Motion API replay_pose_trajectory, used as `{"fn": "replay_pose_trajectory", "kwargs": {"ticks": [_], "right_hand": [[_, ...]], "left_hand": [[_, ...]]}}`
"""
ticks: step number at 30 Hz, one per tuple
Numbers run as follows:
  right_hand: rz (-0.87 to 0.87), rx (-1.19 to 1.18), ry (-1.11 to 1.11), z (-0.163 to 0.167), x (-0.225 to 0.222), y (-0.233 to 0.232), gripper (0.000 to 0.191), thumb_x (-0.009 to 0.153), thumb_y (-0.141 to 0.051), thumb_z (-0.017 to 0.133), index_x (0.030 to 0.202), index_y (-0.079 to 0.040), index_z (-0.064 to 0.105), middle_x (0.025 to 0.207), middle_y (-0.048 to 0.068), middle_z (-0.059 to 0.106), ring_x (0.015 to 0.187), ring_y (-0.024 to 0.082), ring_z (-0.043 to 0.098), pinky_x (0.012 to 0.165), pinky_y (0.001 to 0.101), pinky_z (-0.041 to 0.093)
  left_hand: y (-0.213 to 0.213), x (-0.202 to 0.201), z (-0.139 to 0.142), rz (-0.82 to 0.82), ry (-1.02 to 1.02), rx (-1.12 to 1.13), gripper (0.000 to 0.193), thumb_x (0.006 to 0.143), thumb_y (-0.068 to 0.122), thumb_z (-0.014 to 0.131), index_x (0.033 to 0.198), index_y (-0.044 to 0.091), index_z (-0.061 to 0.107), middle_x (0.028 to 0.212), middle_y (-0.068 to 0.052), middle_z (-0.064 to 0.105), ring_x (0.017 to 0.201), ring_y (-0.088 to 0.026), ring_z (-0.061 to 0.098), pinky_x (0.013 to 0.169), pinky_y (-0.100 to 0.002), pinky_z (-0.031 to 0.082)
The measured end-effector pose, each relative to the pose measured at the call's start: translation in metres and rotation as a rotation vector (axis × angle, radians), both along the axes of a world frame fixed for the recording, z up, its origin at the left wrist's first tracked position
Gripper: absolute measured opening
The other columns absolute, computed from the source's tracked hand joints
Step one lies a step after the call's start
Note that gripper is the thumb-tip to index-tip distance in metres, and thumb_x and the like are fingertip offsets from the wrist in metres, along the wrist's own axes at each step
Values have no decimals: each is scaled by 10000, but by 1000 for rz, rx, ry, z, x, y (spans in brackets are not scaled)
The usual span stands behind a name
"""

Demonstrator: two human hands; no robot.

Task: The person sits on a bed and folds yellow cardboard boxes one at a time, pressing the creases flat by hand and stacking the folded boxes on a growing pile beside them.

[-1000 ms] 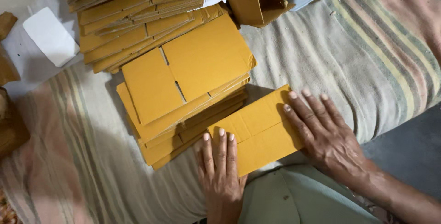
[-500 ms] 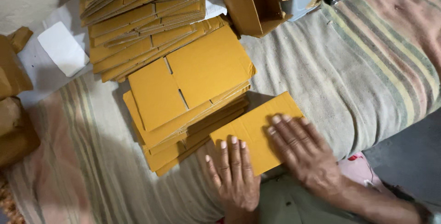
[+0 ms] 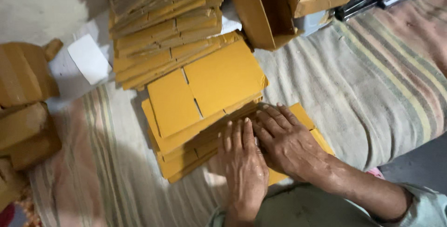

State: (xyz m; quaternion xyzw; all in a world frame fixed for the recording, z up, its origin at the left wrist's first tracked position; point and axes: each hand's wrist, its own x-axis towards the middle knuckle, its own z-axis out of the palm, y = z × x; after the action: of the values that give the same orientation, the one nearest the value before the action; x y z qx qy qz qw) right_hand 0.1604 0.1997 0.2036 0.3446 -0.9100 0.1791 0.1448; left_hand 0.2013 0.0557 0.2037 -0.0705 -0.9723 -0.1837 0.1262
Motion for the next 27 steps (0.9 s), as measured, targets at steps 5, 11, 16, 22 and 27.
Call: {"fn": "replay_pose_trajectory", "kwargs": {"ticks": [5, 11, 16, 22, 27], "right_hand": [[-121, 40, -96, -9, -11, 18, 466, 820, -252, 685, 1211, -4, 628, 1186, 210, 647, 1201, 383, 594, 1092, 521, 420], [-365, -186, -387, -18, -8, 52, 551, 947, -298, 581, 1431, -48, 501, 1267, 228, 618, 1127, 390, 622, 947, 488, 487], [-618, -379, -1123, -30, 8, 68, 722, 1006, -458, 578, 1659, -220, 382, 1252, 170, 686, 1054, 297, 711, 944, 437, 565], [-588, -608, -1051, -37, 25, 66, 673, 996, -400, 515, 1621, -160, 445, 1268, 161, 679, 1126, 272, 696, 960, 423, 516], [-654, -547, -1041, -37, 20, 64, 609, 1021, -450, 507, 1564, -177, 462, 1252, 141, 704, 1129, 253, 682, 989, 409, 503]], "left_hand": [[-4, -2, -14, 51, -113, 47, 494, 989, 232, 501, 1422, -5, 508, 1366, -228, 545, 1321, -420, 474, 1154, -573, 300], [-22, 14, -40, 183, -134, 476, 543, 1053, 305, 487, 1508, 13, 443, 1490, -247, 481, 1366, -418, 470, 1097, -486, 379], [-33, 39, -62, 148, -268, 1067, 771, 1010, 351, 581, 1598, 17, 211, 1625, -231, 320, 1476, -347, 379, 1161, -451, 349], [-33, 54, -74, 106, -322, 1257, 795, 1022, 333, 614, 1636, 53, 193, 1686, -166, 293, 1532, -278, 355, 1201, -418, 342], [-33, 45, -65, 61, -341, 1300, 836, 979, 250, 697, 1623, 59, 200, 1577, -164, 419, 1428, -279, 463, 1142, -406, 436]]}}
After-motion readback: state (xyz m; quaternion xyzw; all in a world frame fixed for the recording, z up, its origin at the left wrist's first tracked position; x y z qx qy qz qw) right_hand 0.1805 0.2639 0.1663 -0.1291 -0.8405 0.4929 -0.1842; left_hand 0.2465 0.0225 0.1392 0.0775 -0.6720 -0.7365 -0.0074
